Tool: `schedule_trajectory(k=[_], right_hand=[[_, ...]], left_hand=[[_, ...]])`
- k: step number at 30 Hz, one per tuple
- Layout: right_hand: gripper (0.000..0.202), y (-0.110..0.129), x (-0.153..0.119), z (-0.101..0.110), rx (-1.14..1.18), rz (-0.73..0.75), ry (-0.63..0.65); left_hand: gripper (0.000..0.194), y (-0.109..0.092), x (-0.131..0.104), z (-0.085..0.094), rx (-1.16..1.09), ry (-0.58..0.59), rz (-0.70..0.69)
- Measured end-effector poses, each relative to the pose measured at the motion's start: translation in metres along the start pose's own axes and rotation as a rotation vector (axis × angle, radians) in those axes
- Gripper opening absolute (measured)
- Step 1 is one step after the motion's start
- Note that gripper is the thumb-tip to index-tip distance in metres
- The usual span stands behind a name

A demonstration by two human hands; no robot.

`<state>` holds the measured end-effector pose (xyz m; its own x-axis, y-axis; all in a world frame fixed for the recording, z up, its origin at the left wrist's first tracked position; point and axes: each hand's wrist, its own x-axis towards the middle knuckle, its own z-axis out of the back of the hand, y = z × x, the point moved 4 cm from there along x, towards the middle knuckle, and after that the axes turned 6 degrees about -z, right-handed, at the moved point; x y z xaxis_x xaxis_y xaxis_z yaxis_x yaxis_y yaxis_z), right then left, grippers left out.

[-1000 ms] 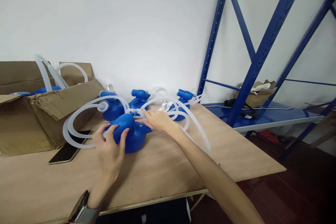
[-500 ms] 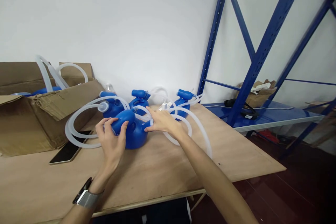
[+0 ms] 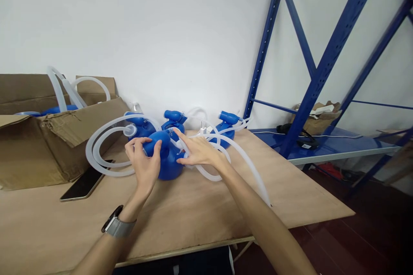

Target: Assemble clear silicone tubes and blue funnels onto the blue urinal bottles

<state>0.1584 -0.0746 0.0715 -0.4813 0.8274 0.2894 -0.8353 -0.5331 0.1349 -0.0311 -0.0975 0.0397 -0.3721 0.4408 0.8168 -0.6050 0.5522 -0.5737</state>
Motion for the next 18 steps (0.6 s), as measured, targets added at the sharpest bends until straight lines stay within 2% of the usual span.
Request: schedule_trajectory(k=[7,10,12,14,18], right_hand=[[0.088,-0.011,-0.004,0.000,-0.037,0.012,-0.071],[0.078,-0.012,0.000,0.001,-0.016,0.010,-0.129],[0.080,-0.011,0.004,0.001,0.013,0.002,-0.120],[0.088,-0.008,0.008,-0.001,0.052,-0.027,-0.080],[0.090,-0.006,0.012,-0.004,0.170,-0.088,-0.060]], left_hand=[[0.028,0.010,0.006,0.012,0.007,-0.017,0.088],[0.030,0.017,0.012,0.011,0.018,-0.007,0.137],[0.029,0.019,0.013,0.008,0.028,-0.018,0.143],[0.028,0.018,0.010,0.004,0.046,-0.039,0.079],[0.021,0.009,-0.004,-0.010,0.126,-0.010,-0.177]])
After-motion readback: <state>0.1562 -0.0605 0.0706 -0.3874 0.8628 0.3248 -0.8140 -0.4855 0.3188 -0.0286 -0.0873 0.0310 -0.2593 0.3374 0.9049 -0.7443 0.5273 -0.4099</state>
